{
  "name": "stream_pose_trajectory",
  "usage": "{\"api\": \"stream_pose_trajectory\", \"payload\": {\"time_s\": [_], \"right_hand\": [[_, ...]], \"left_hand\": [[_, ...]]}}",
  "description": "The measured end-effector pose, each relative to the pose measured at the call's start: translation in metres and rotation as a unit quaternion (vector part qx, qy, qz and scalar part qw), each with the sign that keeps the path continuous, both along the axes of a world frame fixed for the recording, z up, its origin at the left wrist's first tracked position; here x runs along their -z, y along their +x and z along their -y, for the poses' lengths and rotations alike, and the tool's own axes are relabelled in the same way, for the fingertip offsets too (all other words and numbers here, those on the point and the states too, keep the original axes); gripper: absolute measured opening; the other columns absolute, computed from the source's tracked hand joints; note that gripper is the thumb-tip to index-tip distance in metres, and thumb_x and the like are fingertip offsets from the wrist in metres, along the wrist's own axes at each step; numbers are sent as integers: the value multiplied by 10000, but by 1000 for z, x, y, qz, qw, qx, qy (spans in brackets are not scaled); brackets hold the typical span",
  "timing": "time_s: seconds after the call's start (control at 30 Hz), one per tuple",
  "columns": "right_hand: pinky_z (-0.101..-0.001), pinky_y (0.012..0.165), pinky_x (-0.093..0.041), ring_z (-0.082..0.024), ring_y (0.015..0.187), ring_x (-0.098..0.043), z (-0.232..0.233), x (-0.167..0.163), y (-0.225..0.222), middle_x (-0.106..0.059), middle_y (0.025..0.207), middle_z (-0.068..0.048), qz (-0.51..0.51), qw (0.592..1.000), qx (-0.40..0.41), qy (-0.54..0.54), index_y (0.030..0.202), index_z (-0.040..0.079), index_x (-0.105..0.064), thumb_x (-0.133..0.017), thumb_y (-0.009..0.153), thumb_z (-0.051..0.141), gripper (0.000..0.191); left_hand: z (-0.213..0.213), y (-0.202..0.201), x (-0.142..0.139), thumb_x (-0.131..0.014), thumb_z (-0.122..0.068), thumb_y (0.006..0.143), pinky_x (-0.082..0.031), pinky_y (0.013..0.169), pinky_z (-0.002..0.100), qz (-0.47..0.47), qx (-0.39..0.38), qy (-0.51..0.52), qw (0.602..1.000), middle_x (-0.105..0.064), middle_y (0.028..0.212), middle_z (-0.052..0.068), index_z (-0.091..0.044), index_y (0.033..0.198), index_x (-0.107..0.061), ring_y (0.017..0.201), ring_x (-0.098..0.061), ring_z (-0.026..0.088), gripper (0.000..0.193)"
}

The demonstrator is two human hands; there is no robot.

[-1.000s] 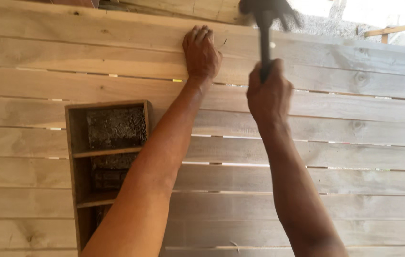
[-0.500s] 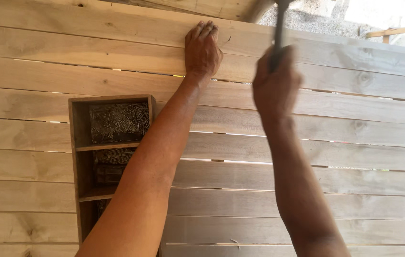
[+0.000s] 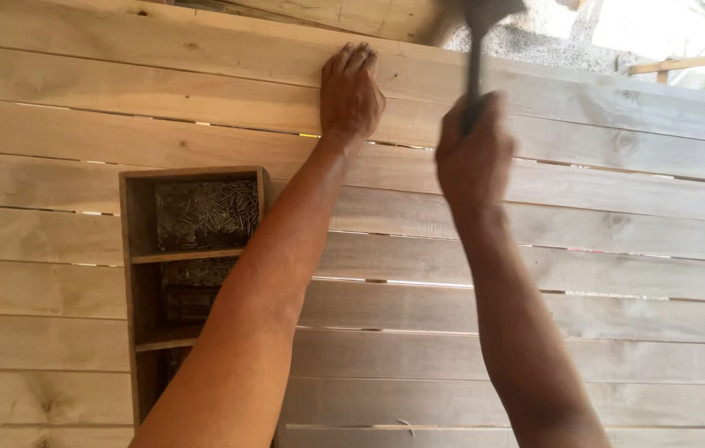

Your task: The person hammers nails into a slatted wooden plank structure, taking nails one at a time from a wooden compartment box on the work surface. They position each nail on the wood with one hand and drive it in with a claw hammer, repeating across different spots on the planks.

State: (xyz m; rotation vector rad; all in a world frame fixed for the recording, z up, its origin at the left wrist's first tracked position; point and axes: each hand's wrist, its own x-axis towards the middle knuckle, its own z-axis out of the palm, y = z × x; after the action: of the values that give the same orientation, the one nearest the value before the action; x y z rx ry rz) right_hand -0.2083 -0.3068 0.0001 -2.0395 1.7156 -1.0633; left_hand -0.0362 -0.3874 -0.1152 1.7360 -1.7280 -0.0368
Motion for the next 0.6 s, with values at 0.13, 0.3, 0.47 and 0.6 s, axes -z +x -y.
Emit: {"api": "stream_pose_trajectory", "payload": {"time_s": [0.13,0.3,0.47,0.6], "right_hand": [[-453,449,-482,-320,503,-633,6,20,-6,-624,627,-173,-206,971,-15,124,905,27,-566,-675,1009,211,237],[-423,427,-523,-311,532,-711,9,6,-20,-685,680,-189,-81,993,-2,80,986,25,-546,-606,1082,244,247],[-464,492,-581,-387,653,-730,7,10,10,-706,759,-247,-95,988,30,117,1108,6,-527,-538,1086,215,210],[-562,742,-561,-461,871,-721,-2,23,20,-704,907,-302,-200,933,75,288,1094,22,-542,-559,1001,192,194]], "left_hand": [[-3,0,-7,-530,-84,926,-342,1160,420,11,0,7,1000,-646,1393,123,8,1292,-665,1372,-496,288,402],[-6,3,-10,-523,-111,983,-333,1172,421,-17,8,18,1000,-637,1407,116,4,1279,-672,1378,-486,289,350],[-6,3,-19,-505,-113,968,-314,1172,417,-6,3,30,1000,-616,1419,108,12,1303,-661,1386,-465,287,389],[-10,2,-25,-485,-97,946,-295,1205,400,-7,1,63,998,-589,1459,107,7,1332,-635,1418,-440,270,427]]}}
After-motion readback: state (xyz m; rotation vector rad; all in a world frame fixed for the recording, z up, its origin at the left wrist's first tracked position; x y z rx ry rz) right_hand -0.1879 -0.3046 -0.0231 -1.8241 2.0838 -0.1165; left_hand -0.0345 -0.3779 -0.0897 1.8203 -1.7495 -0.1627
